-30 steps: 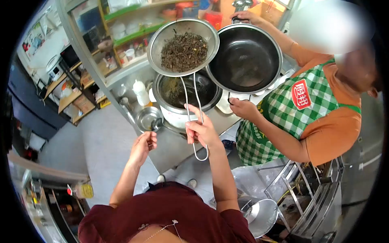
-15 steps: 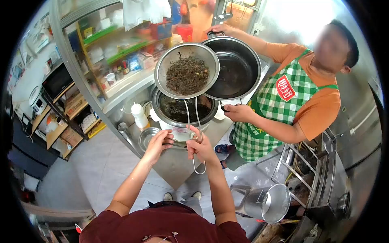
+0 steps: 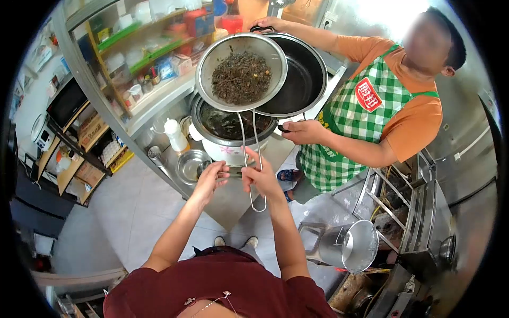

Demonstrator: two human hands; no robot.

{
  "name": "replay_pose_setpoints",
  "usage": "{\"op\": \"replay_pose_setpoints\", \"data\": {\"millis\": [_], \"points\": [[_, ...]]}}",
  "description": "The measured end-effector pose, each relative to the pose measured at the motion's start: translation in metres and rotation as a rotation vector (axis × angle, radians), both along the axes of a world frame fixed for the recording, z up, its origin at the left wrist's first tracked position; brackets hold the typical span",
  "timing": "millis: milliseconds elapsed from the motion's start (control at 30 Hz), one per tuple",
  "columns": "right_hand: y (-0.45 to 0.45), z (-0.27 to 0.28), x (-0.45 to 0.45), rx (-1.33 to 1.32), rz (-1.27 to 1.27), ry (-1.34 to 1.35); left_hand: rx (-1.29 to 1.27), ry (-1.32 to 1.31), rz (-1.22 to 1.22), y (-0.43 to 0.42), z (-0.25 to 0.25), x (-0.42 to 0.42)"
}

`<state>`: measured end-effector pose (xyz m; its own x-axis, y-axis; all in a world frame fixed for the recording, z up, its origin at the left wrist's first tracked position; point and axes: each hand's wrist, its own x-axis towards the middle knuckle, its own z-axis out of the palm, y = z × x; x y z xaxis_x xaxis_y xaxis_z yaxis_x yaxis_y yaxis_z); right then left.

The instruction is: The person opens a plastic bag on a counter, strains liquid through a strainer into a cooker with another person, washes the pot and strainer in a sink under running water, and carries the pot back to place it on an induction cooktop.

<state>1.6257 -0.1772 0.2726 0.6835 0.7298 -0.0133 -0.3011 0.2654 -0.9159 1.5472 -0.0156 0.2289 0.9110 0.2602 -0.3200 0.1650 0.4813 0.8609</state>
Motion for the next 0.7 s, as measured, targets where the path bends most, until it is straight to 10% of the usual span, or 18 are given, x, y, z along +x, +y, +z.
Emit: {"op": "replay_pose_setpoints", "data": {"millis": [700], "points": [[-0.02,0.094,0.024,0.294,-0.083,0.182,0.017,0.058,-0.015,-0.017,0.0,-0.024]]}}
